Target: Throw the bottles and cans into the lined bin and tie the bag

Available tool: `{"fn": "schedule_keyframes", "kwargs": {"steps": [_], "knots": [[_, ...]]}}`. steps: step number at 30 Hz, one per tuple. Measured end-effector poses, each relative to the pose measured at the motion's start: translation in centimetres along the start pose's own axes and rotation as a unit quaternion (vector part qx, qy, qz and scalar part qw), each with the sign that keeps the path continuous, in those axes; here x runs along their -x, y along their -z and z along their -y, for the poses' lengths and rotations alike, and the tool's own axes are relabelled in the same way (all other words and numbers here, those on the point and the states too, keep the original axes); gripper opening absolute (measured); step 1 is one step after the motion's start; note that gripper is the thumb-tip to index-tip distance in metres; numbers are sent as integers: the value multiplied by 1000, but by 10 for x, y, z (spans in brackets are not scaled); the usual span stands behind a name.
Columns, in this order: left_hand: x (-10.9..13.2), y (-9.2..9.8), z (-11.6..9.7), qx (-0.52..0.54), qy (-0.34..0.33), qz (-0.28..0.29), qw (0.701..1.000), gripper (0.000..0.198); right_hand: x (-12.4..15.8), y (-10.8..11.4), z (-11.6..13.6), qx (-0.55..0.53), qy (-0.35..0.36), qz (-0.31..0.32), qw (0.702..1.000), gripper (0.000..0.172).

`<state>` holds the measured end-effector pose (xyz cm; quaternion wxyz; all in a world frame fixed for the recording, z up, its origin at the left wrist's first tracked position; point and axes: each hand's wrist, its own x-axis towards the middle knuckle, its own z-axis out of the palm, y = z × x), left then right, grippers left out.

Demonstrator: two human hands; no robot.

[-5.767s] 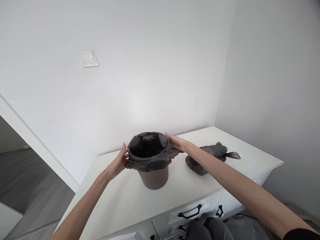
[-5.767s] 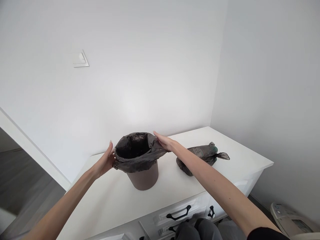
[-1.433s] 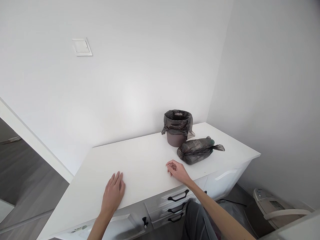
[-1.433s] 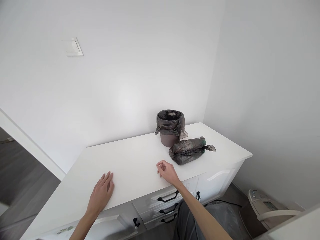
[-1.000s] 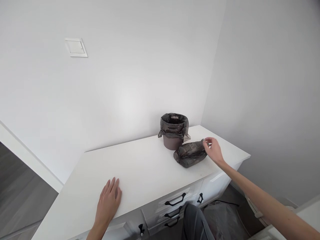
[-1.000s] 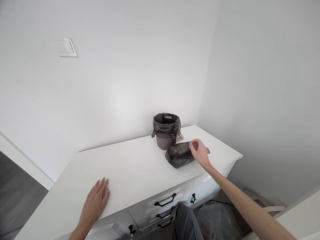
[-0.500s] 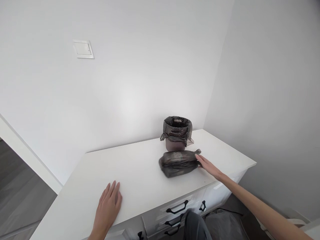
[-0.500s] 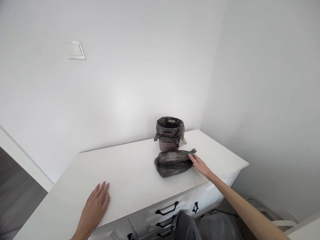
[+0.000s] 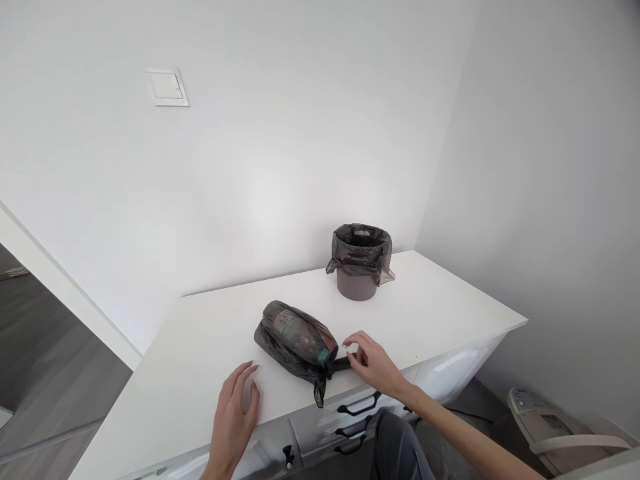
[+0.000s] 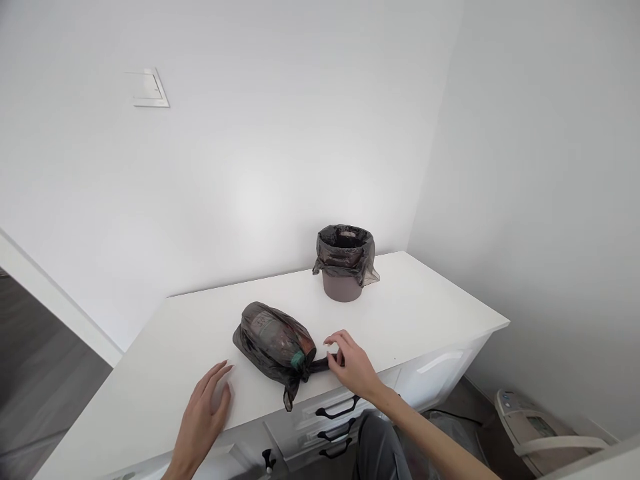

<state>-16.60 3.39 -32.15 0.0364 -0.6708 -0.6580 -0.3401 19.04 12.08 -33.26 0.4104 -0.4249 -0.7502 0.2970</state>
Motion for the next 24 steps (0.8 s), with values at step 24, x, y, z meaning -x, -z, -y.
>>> {"fn": "schedule_keyframes", "kwargs": {"steps": [24], "knots": [[5, -41, -90, -123, -194, 3, 973, 6, -6, -25, 55, 242, 112, 176, 948, 12]]}}
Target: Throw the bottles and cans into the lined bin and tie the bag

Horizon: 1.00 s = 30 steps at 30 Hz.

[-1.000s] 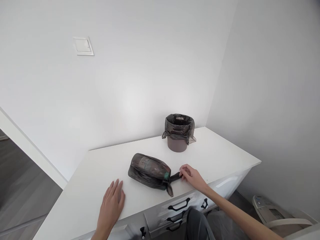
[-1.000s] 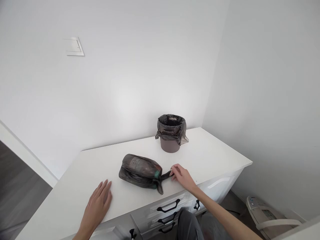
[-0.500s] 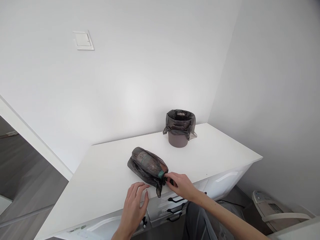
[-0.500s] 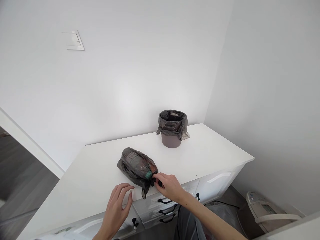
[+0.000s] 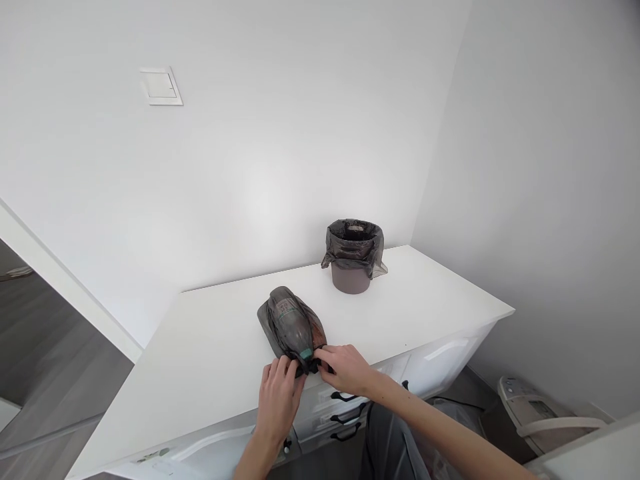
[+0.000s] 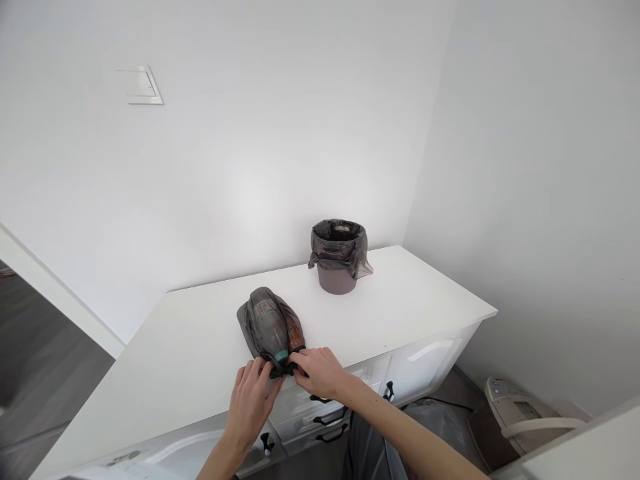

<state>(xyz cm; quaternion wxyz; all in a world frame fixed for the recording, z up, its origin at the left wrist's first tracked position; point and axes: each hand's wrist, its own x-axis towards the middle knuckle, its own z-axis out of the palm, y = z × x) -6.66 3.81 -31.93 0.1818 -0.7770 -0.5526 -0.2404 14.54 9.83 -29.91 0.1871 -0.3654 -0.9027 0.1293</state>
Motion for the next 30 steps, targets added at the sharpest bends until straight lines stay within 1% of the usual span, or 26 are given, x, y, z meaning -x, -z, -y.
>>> {"fn": "schedule_keyframes", "kwargs": {"steps": [3, 6, 9, 12, 14, 15, 17, 19, 21, 22, 23, 25, 26, 27, 28, 30], "knots": [[-3, 5, 6, 5, -15, -10, 1000, 7, -4, 10, 2, 58, -7, -2, 998, 20], [-7, 14, 9, 14, -32, -34, 999, 9, -9, 18, 6, 96, 7, 11, 995, 18], [-13, 28, 10, 14, -40, -66, 997, 10, -14, 31, 13, 92, 24, 4, 995, 17], [-22, 44, 11, 6, -42, -86, 995, 5, -17, 50, 22, 35, 30, -33, 998, 9], [-28, 52, 11, -1, -41, -97, 994, 2, -17, 64, 29, -13, 32, -65, 997, 9], [-31, 56, 12, -5, -39, -102, 994, 5, -16, 71, 33, -37, 34, -83, 995, 11], [-37, 61, 14, -5, -24, -111, 994, 11, -14, 85, 39, -90, 36, -126, 987, 11], [-42, 67, 18, 7, 6, -119, 993, 11, -10, 97, 45, -163, 28, -168, 972, 9], [-46, 73, 21, 29, 47, -130, 990, 7, -4, 106, 49, -271, -5, -200, 941, 8], [-47, 77, 22, 40, 69, -137, 987, 6, 0, 109, 50, -337, -29, -215, 916, 10], [-48, 80, 23, 51, 94, -140, 984, 6, 3, 109, 49, -405, -55, -228, 883, 14], [-50, 86, 24, 80, 148, -134, 977, 7, 11, 105, 45, -526, -102, -254, 806, 24], [-51, 87, 23, 103, 176, -127, 971, 9, 14, 100, 42, -569, -119, -263, 770, 28], [-52, 88, 23, 132, 203, -117, 963, 11, 18, 94, 38, -601, -132, -269, 741, 31], [-53, 86, 22, 164, 229, -108, 954, 12, 20, 87, 34, -622, -141, -272, 721, 34], [-55, 81, 21, 224, 273, -97, 931, 14, 22, 72, 28, -641, -157, -276, 699, 35]]}}
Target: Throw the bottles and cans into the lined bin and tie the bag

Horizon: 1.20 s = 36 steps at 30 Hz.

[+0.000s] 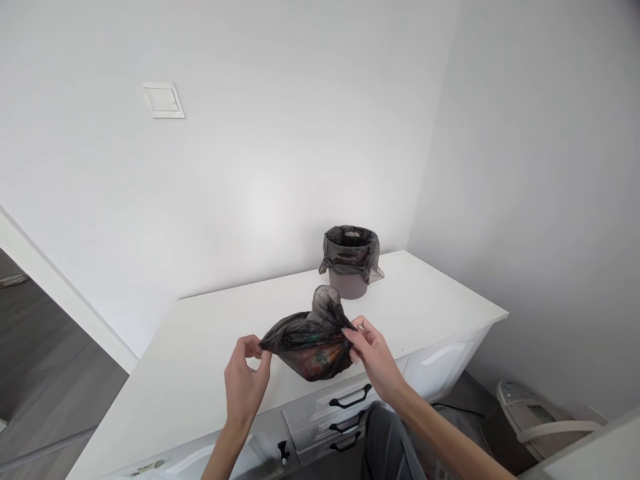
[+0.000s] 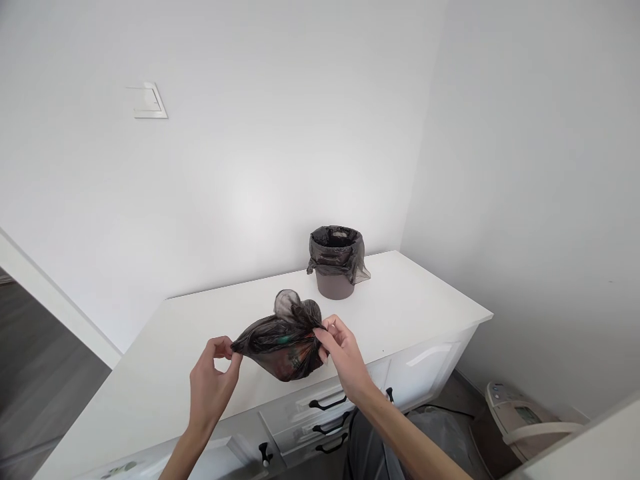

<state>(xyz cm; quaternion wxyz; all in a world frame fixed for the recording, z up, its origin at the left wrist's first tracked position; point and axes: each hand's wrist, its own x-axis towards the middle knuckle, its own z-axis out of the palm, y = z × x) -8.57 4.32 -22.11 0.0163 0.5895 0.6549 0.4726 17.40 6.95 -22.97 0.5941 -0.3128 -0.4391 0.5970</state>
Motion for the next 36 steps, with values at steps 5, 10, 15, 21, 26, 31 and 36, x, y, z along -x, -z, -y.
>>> {"fn": "schedule_keyframes", "kwargs": {"steps": [5, 10, 15, 21, 26, 31, 36], "knots": [[2, -17, 6, 74, 39, 26, 996, 16, -1, -10, -23, 30, 2, -9, 1000, 35], [15, -14, 8, 71, -69, 69, 993, 8, -6, -28, -32, 37, -13, -22, 999, 51], [24, -3, 8, 20, -110, 83, 990, 21, 0, -36, -29, 34, 9, -5, 999, 48], [22, -5, 23, -8, -77, 127, 989, 26, 25, -32, -27, 104, 35, 9, 994, 43], [20, 2, 50, 54, 66, 84, 993, 30, 47, -17, -55, 128, 6, -41, 991, 42], [13, 23, 75, 99, 159, 33, 982, 38, 45, -20, -83, 118, 23, -66, 991, 38], [17, 42, 53, -34, -4, -143, 989, 51, 32, -31, -87, 82, 22, -18, 996, 36]]}}
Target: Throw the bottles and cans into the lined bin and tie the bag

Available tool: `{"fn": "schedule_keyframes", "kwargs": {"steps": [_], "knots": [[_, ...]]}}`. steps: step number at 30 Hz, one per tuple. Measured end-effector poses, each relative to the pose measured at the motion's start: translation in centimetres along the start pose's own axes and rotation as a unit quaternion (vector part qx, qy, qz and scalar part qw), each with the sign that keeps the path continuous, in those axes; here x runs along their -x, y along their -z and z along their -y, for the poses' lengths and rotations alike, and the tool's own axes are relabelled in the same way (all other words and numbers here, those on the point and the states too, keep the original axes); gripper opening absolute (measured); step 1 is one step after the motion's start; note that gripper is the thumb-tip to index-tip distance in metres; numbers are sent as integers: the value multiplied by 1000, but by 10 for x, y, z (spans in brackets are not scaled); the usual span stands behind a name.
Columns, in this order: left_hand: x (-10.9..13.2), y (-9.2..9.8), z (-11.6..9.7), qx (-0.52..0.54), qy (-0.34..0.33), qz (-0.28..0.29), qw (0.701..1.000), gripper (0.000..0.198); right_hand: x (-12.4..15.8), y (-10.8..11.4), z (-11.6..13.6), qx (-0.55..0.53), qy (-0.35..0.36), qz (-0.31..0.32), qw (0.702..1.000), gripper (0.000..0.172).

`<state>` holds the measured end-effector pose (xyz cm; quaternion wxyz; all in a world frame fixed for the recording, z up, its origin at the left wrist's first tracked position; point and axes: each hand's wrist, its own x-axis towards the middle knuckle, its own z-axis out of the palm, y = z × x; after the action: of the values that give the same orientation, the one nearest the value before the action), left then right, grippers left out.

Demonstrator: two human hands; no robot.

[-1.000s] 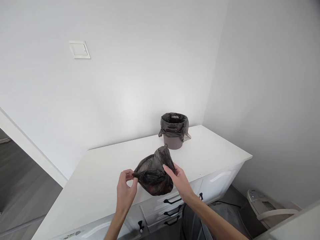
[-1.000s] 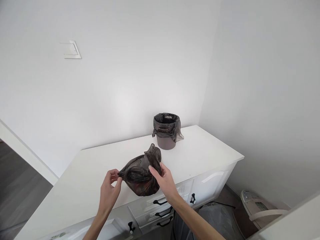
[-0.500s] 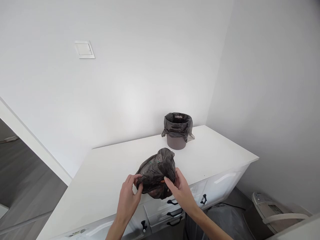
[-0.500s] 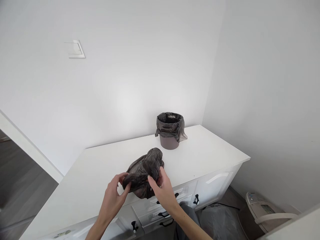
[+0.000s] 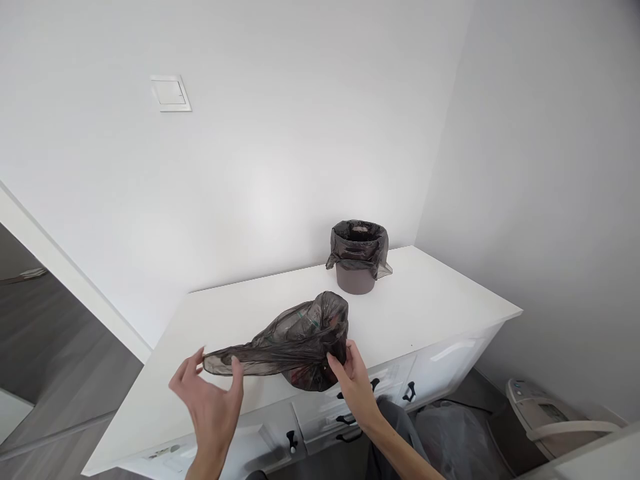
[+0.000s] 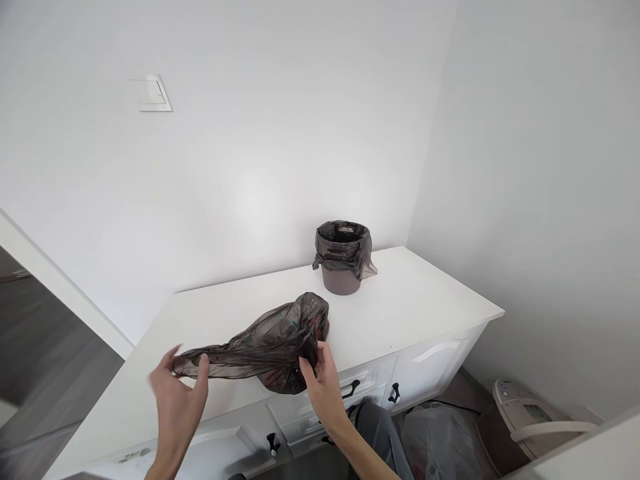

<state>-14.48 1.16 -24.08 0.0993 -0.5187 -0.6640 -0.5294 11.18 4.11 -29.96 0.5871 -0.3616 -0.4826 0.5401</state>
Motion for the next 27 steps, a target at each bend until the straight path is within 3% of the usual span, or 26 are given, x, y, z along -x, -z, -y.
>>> {"fn": "schedule_keyframes", "kwargs": {"steps": [2, 4, 6, 11, 16, 19, 22, 25, 27], "knots": [[8, 5, -20, -20, -155, -4, 988, 43, -1, -2, 4, -16, -3, 12, 1000, 36], [18, 4, -35, -29, -291, 74, 953, 36, 1, -3, 8, -24, -1, 10, 1000, 36], [27, -2, -42, -48, -362, 156, 918, 37, 4, -2, 12, -20, 0, 2, 1000, 36], [42, -16, -25, -75, -353, 222, 906, 29, 20, 5, 12, 31, -23, -37, 999, 41], [51, -8, -13, -65, -334, 263, 903, 13, 34, 5, -6, 27, -73, -85, 993, 40], [56, -5, -6, -85, -320, 263, 906, 22, 34, 1, -16, -9, -102, -94, 990, 43], [56, -9, 7, -141, -297, 248, 911, 34, 29, -2, -23, -32, -116, -107, 987, 57], [52, -13, 17, -161, -299, 244, 909, 13, 22, -5, -29, -43, -97, -110, 988, 65], [49, -11, 23, -153, -314, 253, 902, 11, 18, -7, -31, -60, -80, -87, 991, 66]]}}
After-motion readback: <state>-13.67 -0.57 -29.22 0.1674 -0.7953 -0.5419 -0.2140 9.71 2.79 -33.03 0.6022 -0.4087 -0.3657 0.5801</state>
